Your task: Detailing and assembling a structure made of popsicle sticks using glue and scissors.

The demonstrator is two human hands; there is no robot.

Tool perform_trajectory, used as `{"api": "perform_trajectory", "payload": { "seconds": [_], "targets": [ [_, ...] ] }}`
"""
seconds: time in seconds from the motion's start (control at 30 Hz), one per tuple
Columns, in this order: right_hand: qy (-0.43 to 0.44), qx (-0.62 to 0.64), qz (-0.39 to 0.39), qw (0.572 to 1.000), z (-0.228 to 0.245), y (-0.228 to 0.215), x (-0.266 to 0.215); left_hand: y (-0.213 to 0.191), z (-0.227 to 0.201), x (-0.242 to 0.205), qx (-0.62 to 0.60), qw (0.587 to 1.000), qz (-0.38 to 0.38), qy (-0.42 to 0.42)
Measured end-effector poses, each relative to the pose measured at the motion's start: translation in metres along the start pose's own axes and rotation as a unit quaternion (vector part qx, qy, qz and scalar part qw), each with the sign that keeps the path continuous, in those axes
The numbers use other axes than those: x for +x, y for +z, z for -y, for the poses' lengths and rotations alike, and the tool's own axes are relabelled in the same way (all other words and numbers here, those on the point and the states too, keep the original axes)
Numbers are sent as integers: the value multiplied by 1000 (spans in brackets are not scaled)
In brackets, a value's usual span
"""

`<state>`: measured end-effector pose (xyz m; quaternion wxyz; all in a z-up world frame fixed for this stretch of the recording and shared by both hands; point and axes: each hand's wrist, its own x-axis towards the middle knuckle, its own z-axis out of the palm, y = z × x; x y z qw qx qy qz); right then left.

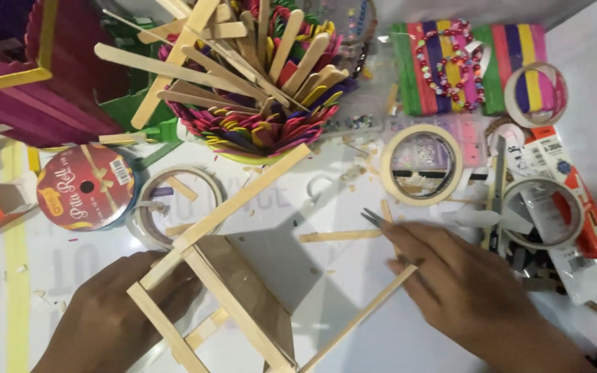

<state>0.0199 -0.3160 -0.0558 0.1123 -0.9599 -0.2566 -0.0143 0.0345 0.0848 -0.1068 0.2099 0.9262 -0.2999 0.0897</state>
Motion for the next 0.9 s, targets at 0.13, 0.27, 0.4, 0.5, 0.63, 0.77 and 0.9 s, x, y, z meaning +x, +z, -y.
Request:
{"api": "perform_trajectory", "payload": {
  "seconds": [0.13,0.27,0.4,0.5,0.63,0.77,0.9],
  "targets": [
    [-126,-64,-95,985,22,7,58,4,7,-5,-8,1000,4,13],
    [-122,7,-125,985,21,51,78,8,15,-11,-25,1000,11,-4],
    [-63,81,-73,992,24,48,85,11,20,-16,-15,1000,20,9],
    [-50,133,-80,987,22,40,83,13,19,-20,-3,999,31,-22],
    [-33,172,-66,982,4,-11,53,14,22,-21,-14,996,64,-57],
    [212,-38,-143,966,-20,-77,-20,11,12,-15,-41,989,73,-125],
    [315,42,-85,944,-50,-77,-38,10,9,-10,-16,987,85,-138]
  ]
}}
